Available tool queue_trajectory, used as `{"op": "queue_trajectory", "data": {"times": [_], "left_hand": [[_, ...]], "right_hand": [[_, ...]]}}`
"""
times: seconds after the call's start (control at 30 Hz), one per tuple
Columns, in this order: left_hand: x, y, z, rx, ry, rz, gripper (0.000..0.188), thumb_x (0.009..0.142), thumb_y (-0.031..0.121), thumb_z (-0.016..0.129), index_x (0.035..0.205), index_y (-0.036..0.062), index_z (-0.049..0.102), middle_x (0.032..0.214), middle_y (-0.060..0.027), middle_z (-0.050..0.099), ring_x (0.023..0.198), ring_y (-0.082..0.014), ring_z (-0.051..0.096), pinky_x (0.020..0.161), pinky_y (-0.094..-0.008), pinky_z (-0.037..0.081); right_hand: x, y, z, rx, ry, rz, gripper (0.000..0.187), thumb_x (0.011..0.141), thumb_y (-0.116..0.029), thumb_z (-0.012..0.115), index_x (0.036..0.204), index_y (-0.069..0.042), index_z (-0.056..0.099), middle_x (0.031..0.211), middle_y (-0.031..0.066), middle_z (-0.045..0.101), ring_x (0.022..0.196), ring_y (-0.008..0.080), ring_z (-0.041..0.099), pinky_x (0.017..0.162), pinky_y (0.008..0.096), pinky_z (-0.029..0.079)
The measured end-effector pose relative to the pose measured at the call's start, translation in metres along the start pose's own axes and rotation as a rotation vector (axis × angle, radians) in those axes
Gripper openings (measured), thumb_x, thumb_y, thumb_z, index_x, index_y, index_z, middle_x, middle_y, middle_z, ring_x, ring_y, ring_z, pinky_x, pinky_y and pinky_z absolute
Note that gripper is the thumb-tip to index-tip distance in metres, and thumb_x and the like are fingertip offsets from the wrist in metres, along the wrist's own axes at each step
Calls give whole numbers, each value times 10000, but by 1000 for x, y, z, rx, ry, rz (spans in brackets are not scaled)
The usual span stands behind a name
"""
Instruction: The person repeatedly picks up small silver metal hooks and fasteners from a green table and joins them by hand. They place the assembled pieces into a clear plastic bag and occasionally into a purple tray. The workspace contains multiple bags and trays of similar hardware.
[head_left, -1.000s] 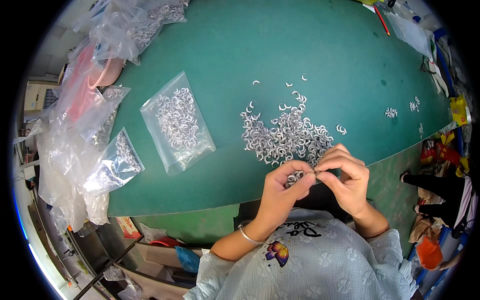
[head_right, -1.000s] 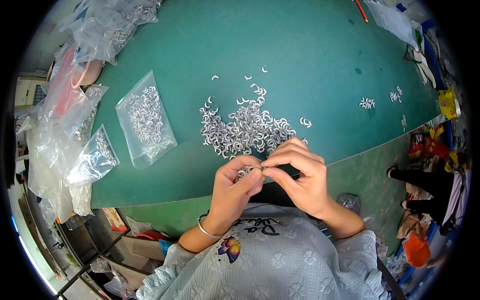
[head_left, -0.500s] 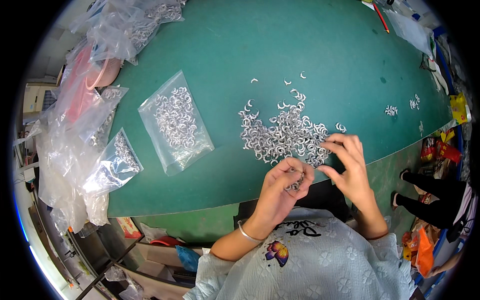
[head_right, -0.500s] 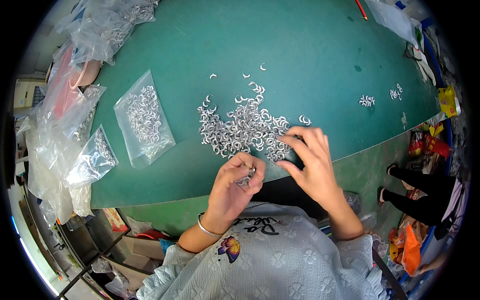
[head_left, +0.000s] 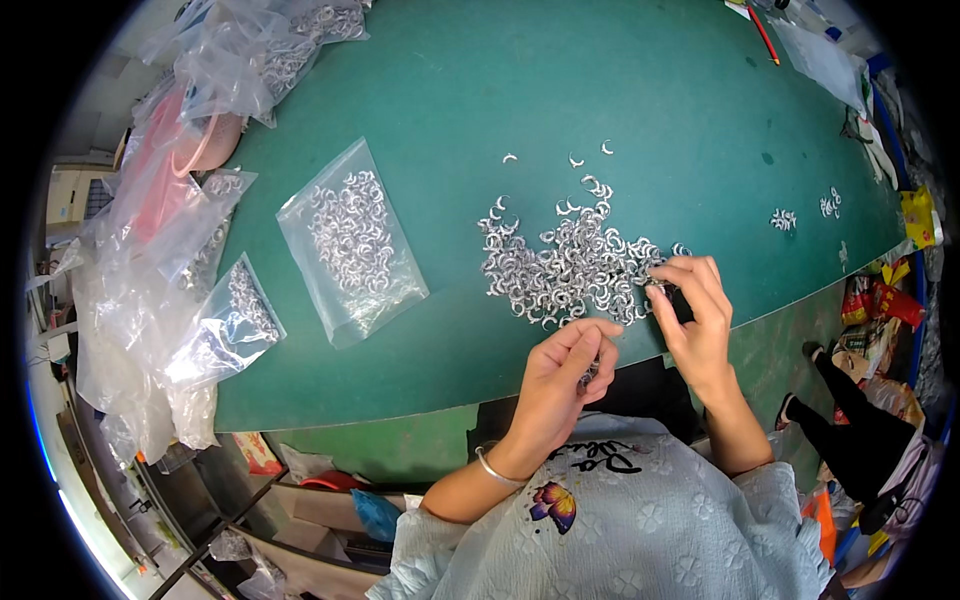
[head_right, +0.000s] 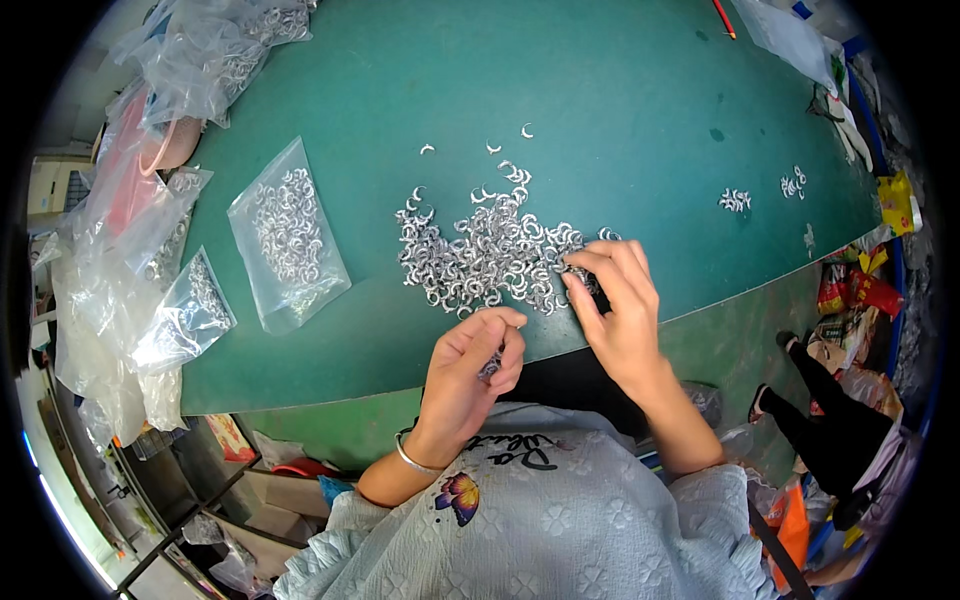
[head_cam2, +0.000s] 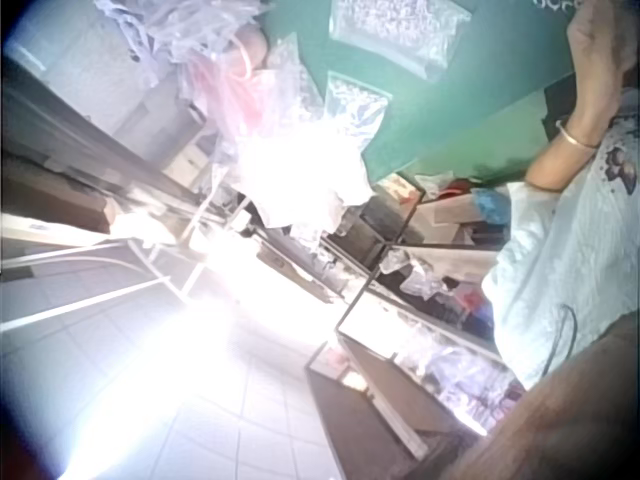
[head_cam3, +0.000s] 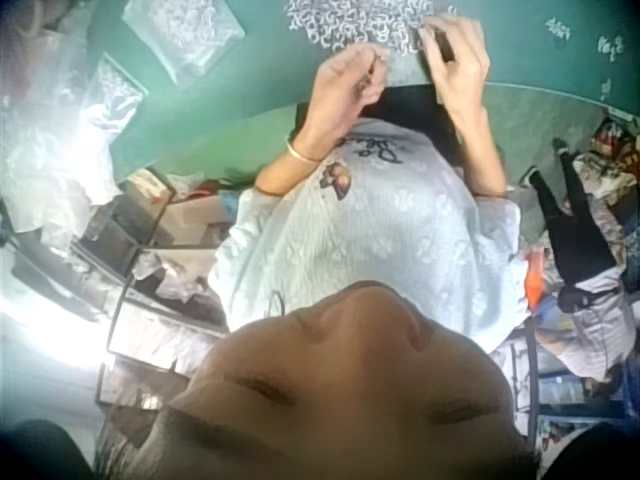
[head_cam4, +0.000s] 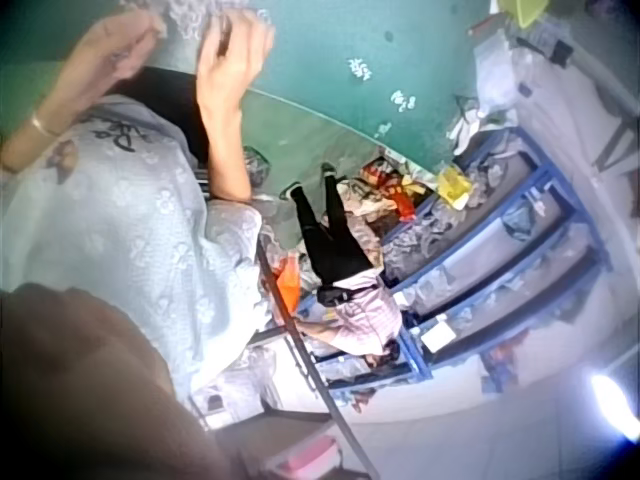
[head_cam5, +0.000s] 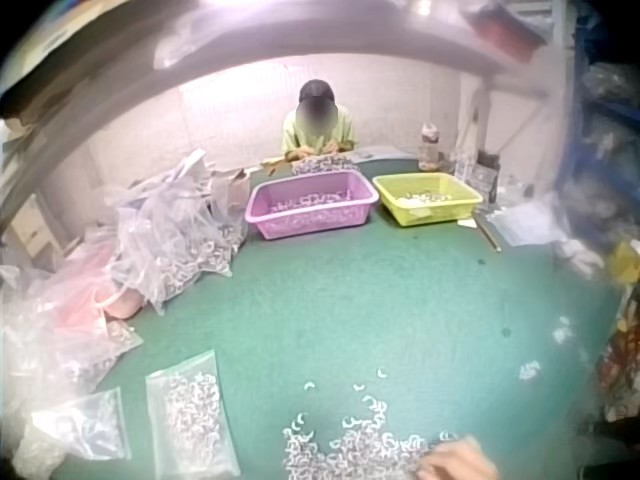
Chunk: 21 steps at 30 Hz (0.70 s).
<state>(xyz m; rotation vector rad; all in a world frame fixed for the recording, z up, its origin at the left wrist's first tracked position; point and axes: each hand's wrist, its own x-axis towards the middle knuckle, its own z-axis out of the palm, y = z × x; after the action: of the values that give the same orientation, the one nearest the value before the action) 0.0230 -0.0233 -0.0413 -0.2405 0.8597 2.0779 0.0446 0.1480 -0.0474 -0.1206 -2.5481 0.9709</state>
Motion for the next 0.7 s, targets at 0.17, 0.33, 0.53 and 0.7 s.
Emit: {"op": "queue_trajectory", "data": {"times": [0.17, 0.33, 0.53, 0.7], "left_hand": [[0, -4, 1, 69, -21, 3, 207, 938, 147, 429, 1035, -3, 533, 636, -8, 427, 521, -65, 345, 456, -190, 273], [0, -3, 1, 110, 2, 7, 209, 936, 144, 432, 1038, -3, 540, 631, -7, 429, 524, -64, 349, 456, -189, 272], [2, -3, 0, 88, 17, 53, 200, 929, 131, 450, 1027, -10, 552, 645, 0, 434, 541, -53, 351, 457, -188, 272], [5, 0, 3, 180, 120, 146, 205, 884, 85, 531, 1070, 6, 564, 694, 20, 477, 612, -20, 402, 499, -158, 317]], "right_hand": [[11, -9, 11, -159, -29, -13, 200, 672, -69, 696, 845, -30, 603, 893, 75, 541, 832, 252, 491, 719, 343, 358], [12, -6, 13, -219, -23, -22, 151, 671, -62, 687, 803, -47, 616, 855, 41, 551, 836, 231, 494, 747, 342, 329], [10, -7, 8, -176, 20, -63, 153, 669, -35, 674, 813, -49, 623, 857, 46, 571, 861, 229, 509, 776, 344, 322], [11, -14, -3, -127, 13, -107, 150, 670, -25, 671, 811, -36, 620, 845, 61, 583, 837, 241, 521, 765, 342, 335]]}}
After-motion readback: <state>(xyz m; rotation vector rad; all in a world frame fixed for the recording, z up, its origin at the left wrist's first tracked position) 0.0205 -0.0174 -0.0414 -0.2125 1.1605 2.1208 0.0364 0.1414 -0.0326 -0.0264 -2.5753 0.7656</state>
